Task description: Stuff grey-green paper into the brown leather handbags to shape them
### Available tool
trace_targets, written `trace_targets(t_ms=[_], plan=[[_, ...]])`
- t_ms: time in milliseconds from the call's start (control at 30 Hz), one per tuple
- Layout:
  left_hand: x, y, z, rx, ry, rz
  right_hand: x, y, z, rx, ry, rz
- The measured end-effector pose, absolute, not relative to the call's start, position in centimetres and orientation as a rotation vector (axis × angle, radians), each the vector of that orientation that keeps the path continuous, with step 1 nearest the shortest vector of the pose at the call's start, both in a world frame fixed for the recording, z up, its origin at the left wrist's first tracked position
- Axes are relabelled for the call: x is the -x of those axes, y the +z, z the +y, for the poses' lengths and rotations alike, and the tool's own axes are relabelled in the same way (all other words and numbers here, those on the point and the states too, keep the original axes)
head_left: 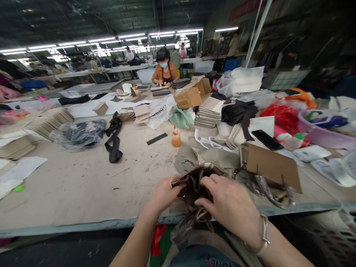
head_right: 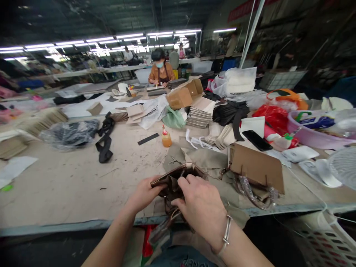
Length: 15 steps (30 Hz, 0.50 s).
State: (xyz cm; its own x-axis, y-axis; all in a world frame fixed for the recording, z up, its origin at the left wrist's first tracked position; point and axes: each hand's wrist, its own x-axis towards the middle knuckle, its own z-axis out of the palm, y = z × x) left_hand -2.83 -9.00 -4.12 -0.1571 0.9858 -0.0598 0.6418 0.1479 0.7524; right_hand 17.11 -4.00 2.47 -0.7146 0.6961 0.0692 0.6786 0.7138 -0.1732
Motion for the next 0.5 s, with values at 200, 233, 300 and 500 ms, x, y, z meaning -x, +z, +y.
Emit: trace_targets(t_ms=[200,233,300,500], plan=[[3.0,-5.1,-8.9,-1.458,0.889,1.825,-16.3,1.6,-2.1,0.960,0.232,-2.846],[3.0,-5.3,-8.9,-1.445,0.899,1.800,-16.5,1.4,-1.7,0.929,0.231,-2.857],[3.2,-5.5,-8.8,-1.431,0.908,1.746,-16.9,1.1,-1.0,0.828,0.264,-2.863],[3.8,-5.8,-8.2,-1.413,0.906,1.665,-19.0,0.7,-0.3,0.579,0.501,-2.811]])
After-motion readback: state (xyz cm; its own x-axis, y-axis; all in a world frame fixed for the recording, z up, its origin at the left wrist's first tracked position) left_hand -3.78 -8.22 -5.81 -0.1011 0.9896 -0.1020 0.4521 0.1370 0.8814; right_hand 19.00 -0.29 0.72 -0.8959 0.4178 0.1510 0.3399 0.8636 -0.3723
